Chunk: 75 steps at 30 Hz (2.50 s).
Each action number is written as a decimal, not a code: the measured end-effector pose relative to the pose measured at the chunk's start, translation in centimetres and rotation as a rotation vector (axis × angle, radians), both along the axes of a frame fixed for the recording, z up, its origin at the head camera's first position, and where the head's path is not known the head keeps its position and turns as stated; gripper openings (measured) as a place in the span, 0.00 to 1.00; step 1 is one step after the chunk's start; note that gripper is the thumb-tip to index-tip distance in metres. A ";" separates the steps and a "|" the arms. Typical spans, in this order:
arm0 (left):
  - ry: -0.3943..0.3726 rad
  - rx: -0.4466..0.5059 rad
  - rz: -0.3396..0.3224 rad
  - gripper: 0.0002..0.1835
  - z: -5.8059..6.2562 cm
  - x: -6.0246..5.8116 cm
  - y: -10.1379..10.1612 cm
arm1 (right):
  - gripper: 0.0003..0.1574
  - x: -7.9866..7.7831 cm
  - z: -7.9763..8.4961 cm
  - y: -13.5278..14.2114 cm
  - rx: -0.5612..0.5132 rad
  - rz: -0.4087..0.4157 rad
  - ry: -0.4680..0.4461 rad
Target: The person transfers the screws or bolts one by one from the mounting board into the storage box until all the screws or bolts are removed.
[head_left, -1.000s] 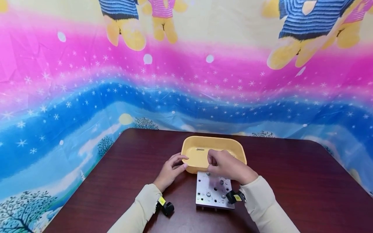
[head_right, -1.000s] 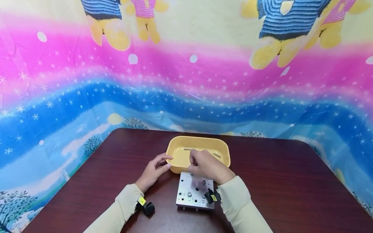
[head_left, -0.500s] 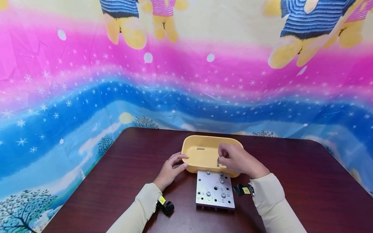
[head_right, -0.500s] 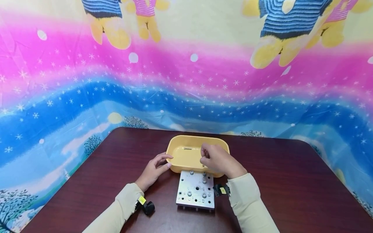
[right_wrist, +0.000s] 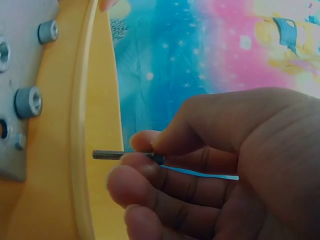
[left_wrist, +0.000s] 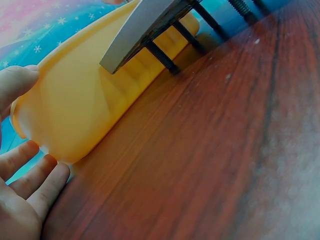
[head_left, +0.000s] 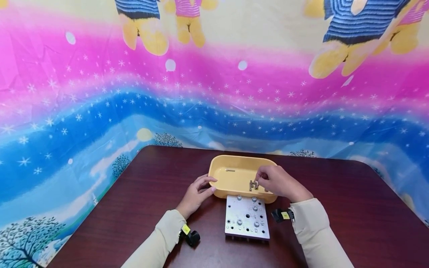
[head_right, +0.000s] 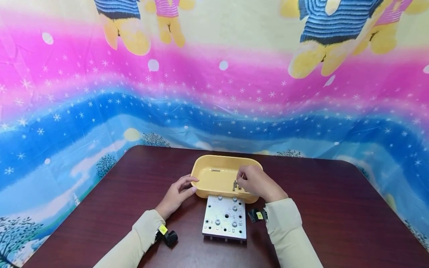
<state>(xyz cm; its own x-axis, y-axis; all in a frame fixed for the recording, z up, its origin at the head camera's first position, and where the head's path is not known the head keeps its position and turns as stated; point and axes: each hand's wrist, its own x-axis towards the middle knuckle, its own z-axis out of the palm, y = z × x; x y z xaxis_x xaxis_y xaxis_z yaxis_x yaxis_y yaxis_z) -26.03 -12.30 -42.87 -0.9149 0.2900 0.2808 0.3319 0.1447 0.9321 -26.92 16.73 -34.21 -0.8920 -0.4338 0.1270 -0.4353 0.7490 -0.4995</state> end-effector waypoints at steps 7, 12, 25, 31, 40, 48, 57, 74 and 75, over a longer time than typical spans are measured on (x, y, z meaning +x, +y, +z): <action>0.002 -0.001 -0.003 0.17 0.1 0.1 0.0 | 0.10 -0.5 -0.7 0.1 0.033 -0.032 -0.038; 0.002 -0.003 -0.009 0.18 0.1 0.1 -0.1 | 0.09 -0.9 -1.2 0.2 0.069 -0.045 0.001; -0.010 -0.002 -0.004 0.18 0.0 -0.1 -0.1 | 0.05 -2.5 -3.9 0.2 0.089 -0.104 0.022; -0.011 0.006 0.002 0.17 0.0 -0.2 -0.2 | 0.05 -2.7 -4.2 -0.3 0.093 -0.123 0.013; -0.004 0.007 -0.011 0.17 0.0 0.0 -0.1 | 0.08 -3.0 -4.4 -0.4 0.123 -0.172 0.013; 0.010 -0.003 -0.011 0.18 0.0 0.1 0.2 | 0.09 -3.4 -4.6 0.2 0.140 -0.166 -0.007; -0.008 -0.007 -0.023 0.18 -0.3 0.2 0.3 | 0.08 -3.4 -5.0 0.5 0.154 -0.143 -0.014; -0.010 0.005 0.028 0.18 -2.4 -1.6 0.0 | 0.09 -1.1 -5.3 1.2 -0.118 -0.141 0.200; -0.011 0.005 0.034 0.18 -2.7 -1.9 0.0 | 0.09 -0.9 -5.4 1.4 -0.155 -0.156 0.220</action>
